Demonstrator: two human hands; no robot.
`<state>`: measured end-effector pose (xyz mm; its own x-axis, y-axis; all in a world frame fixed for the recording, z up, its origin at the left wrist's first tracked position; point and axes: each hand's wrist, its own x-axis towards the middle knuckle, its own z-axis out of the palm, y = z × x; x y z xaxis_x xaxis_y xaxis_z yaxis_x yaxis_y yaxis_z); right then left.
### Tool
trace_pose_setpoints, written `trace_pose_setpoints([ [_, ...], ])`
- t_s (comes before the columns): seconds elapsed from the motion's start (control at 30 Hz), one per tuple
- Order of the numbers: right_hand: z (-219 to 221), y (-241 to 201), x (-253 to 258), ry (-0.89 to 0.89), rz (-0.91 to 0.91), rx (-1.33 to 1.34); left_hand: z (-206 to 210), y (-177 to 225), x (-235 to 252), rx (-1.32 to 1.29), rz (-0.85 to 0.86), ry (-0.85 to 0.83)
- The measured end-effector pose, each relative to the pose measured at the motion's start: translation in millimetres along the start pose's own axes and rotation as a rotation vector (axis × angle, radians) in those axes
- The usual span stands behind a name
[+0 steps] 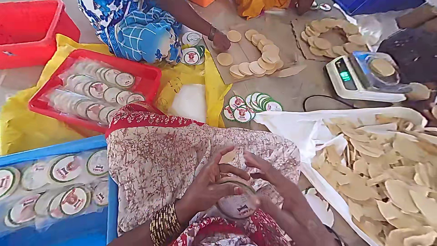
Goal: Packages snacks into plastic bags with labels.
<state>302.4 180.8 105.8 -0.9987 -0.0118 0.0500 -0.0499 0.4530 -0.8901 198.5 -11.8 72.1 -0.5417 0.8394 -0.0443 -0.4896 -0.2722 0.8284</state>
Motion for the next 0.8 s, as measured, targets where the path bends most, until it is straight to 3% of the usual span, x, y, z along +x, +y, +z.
trace_pose_setpoints([
  [0.1, 5.5, -2.6, 2.3, 0.091, 0.137, 0.192, 1.0, 3.5, 3.2, -0.03, 0.123, 0.075],
  [0.2, 15.3, -8.6, 3.1, 0.204, 0.115, 0.316, 0.4, 5.8, 5.1, -0.02, 0.222, 0.138],
  [0.37, 15.0, -3.8, 8.5, 0.384, -0.056, 0.122, 0.9, 0.4, 0.8, 0.061, 0.268, 0.274],
  [0.57, 13.3, -8.4, 12.2, 0.464, -0.151, 0.047, 3.0, 0.6, -1.1, 0.244, 0.459, 0.181],
  [0.7, 9.1, -17.2, 13.2, 0.474, -0.236, -0.002, 6.9, 5.0, -3.8, 0.534, 0.651, 0.178],
  [0.8, 10.3, -12.4, 14.5, 0.458, -0.227, -0.07, 0.2, 2.6, -2.9, 0.67, 0.69, 0.183],
])
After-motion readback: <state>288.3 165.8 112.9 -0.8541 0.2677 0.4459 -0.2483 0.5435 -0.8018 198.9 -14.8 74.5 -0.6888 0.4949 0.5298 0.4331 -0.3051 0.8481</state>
